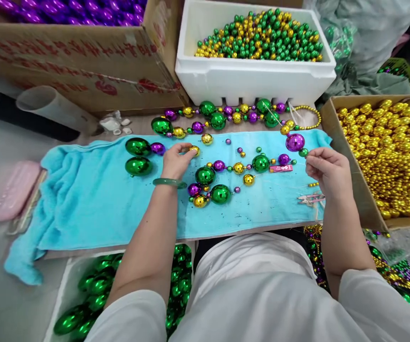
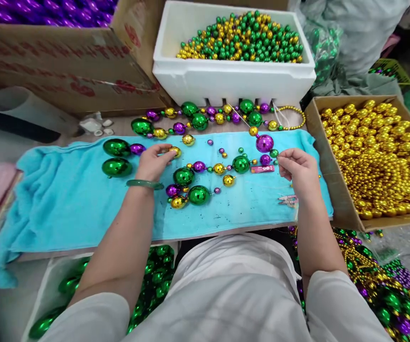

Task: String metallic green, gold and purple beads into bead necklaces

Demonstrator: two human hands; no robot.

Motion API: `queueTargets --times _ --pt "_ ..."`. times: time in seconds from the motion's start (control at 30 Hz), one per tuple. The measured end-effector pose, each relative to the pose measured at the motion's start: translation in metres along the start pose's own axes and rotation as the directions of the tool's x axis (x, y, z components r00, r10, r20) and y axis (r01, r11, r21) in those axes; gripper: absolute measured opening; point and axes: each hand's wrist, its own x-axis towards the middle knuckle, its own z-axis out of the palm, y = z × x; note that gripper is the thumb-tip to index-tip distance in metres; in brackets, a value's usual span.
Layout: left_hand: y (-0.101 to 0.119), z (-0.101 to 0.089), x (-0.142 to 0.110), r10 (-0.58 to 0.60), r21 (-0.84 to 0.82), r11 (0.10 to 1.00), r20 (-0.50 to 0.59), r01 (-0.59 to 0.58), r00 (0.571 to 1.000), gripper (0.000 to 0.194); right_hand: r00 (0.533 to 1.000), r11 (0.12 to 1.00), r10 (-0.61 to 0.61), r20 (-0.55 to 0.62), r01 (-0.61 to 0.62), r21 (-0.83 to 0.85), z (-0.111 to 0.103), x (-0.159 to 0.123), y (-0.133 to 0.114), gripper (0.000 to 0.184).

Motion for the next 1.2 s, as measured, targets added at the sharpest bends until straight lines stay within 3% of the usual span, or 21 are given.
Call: queueTargets --times 0.3,0.53,0.8,1.07,1.13,1.2 --pt "0.009 0.0 -0.015 0.06 0.143 0.987 0.067 -0.069 0.996 0.041 0.998 0.998 0.051 -0.04 -0.052 -0.021 -0.001 -0.015 0.008 0.016" --pt "0.01 -0.006 -0.023 0.056 0.148 0.986 0.107 -0.072 0.993 0.055 0.996 0.995 0.088 -0.03 -0.089 -0.052 0.002 -0.019 0.011 0.018" --pt "0.009 -0.014 -0.022 0.039 0.085 0.995 0.114 -0.049 0.993 0.054 0.996 0.995 0.09 0.022 -0.089 -0.046 0.011 -0.021 0.016 0.016" --pt "0.022 0.007 -0.025 0.041 -0.123 0.992 0.195 -0.017 0.98 0.054 0.988 0.991 0.136 0.074 -0.134 -0.028 0.017 -0.021 0.027 0.02" --pt "0.029 -0.005 -0.025 0.104 -0.092 0.992 0.158 -0.091 0.982 0.047 0.989 0.99 0.136 0.053 -0.135 -0.03 0.015 -0.022 0.026 0.02" --pt "0.032 -0.028 -0.026 0.187 0.073 0.979 0.026 -0.189 0.982 0.035 0.99 0.99 0.137 0.03 -0.136 -0.039 0.01 -0.023 0.027 0.02"
